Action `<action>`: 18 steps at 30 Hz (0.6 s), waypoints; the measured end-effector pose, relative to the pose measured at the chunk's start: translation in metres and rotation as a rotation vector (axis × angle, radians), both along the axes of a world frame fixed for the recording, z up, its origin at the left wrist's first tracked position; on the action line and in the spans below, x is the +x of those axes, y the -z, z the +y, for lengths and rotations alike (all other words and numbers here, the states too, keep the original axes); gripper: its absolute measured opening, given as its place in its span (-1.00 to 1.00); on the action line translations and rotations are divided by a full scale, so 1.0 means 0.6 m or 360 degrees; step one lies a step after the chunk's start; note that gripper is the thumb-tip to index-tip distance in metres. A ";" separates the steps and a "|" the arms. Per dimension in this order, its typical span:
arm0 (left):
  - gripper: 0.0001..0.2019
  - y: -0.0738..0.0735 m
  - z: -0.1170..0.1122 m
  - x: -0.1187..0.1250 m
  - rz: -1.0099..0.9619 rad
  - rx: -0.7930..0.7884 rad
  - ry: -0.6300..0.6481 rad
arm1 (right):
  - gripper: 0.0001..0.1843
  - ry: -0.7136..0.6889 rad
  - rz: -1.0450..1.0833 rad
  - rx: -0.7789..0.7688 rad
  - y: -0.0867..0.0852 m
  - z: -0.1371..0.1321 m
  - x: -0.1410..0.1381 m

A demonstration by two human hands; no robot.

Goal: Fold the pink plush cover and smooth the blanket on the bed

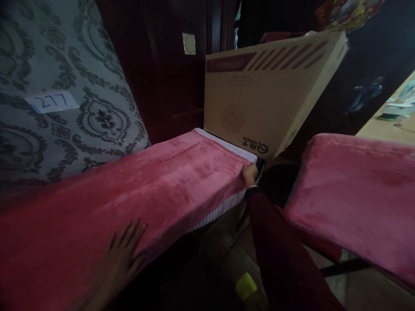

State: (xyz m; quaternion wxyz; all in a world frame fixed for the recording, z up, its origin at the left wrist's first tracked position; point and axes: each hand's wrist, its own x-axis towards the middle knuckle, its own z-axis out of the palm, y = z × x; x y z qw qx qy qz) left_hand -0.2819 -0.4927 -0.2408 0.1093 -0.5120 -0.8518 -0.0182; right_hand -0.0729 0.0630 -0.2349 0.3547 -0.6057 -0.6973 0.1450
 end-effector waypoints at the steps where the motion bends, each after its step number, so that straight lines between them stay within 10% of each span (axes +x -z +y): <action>1: -0.28 0.003 -0.002 -0.002 0.0008 0.0003 0.0008 | -0.52 0.0047 0.0029 -0.0035 -0.004 0.002 0.000; 18: -0.65 -0.021 -0.002 0.041 0.0182 0.0575 0.0222 | -0.55 0.0420 0.0107 -0.0240 -0.012 0.013 -0.005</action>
